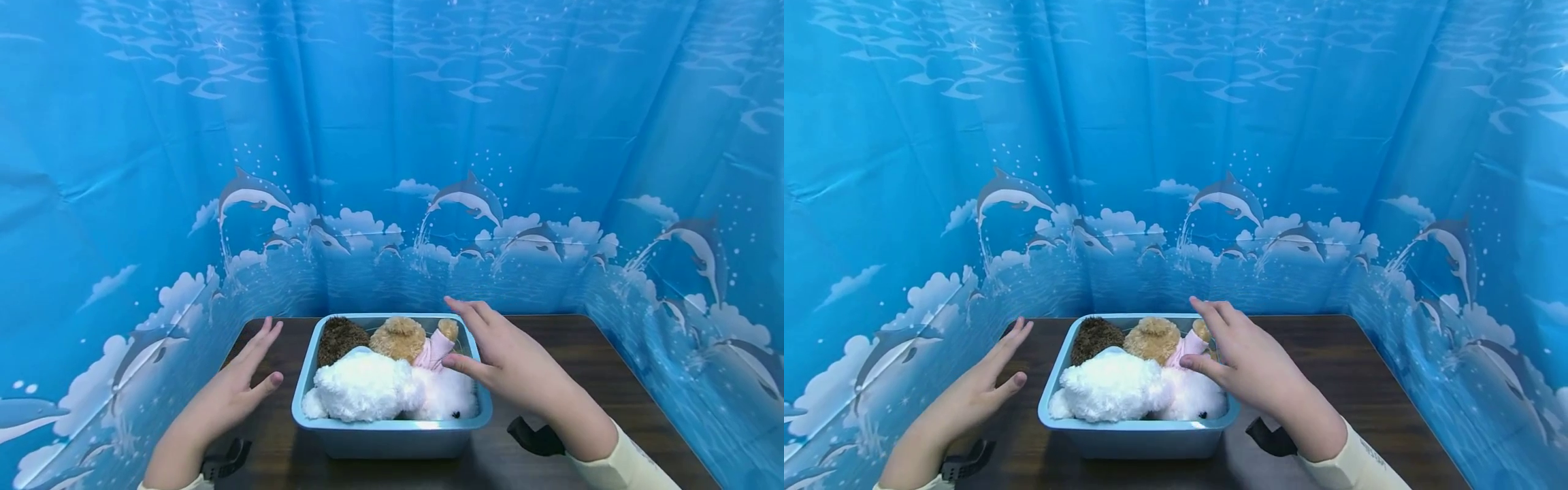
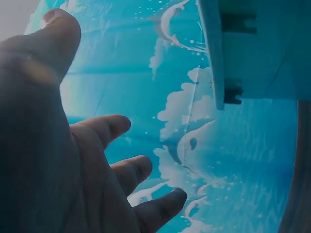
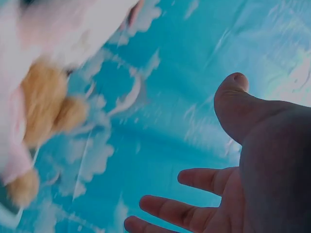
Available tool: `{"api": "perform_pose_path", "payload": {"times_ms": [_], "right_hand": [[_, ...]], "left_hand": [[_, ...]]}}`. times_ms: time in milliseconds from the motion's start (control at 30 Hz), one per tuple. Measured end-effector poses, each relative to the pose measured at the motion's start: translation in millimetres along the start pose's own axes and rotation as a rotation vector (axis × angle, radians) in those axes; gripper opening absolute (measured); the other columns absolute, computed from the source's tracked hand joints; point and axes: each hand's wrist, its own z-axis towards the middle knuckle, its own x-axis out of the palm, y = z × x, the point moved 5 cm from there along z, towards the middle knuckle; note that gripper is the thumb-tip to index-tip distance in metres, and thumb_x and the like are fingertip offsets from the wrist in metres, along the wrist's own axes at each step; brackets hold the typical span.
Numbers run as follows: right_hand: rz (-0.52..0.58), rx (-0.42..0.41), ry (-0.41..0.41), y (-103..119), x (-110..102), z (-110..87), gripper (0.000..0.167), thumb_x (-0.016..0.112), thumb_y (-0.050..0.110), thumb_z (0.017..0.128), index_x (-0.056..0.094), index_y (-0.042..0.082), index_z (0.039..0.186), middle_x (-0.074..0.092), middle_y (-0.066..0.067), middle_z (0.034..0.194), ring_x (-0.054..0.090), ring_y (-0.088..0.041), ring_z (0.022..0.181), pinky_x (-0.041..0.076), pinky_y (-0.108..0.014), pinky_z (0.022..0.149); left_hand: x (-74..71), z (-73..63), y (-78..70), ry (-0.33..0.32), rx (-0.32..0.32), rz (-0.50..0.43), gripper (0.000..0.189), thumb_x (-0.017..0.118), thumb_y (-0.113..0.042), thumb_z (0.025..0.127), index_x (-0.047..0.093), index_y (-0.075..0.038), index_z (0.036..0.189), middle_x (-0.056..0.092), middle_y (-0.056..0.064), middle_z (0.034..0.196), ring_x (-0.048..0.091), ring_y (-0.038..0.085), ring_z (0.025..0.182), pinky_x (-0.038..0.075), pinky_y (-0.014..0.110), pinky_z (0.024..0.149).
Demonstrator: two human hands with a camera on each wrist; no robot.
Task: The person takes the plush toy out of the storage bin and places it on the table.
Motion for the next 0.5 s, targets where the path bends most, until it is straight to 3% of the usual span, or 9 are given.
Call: {"api": "perform_pose_path", "payload": {"times_ms": [167, 333, 500], "right_hand": [[0.045, -0.044, 0.031, 29, 1, -5.4, 0.090, 0.059, 0.078, 0.098, 0.023, 0.043, 0.173, 0.051, -0.002, 0.164, 0.055, -0.030, 0.151, 0.055, -0.061, 0.111], [0.106, -0.050, 0.044, 48, 18, -4.3, 0.085, 0.064, 0.073, 0.099, 0.026, 0.047, 0.171, 0.050, 0.002, 0.165, 0.057, -0.024, 0.149, 0.055, -0.058, 0.112], [0.273, -0.052, 0.055, 62, 42, -2.8, 0.079, 0.065, 0.069, 0.100, 0.027, 0.052, 0.168, 0.049, 0.004, 0.166, 0.056, -0.022, 0.149, 0.053, -0.059, 0.115]], "left_hand": [[9.7, -0.5, 0.9, 0.009, 0.026, -0.124, 0.082, 0.053, -0.050, 0.113, 0.001, -0.038, 0.176, 0.007, 0.018, 0.184, 0.025, 0.062, 0.160, 0.034, 0.088, 0.109], [16.4, 1.4, -4.1, 0.037, 0.031, -0.261, 0.077, 0.047, -0.053, 0.115, 0.000, -0.042, 0.175, 0.015, 0.022, 0.182, 0.031, 0.057, 0.160, 0.043, 0.082, 0.108], [23.0, 8.2, -3.8, 0.042, 0.021, -0.338, 0.075, 0.046, -0.056, 0.114, 0.000, -0.047, 0.174, 0.025, 0.022, 0.180, 0.033, 0.053, 0.160, 0.044, 0.080, 0.109]]}}
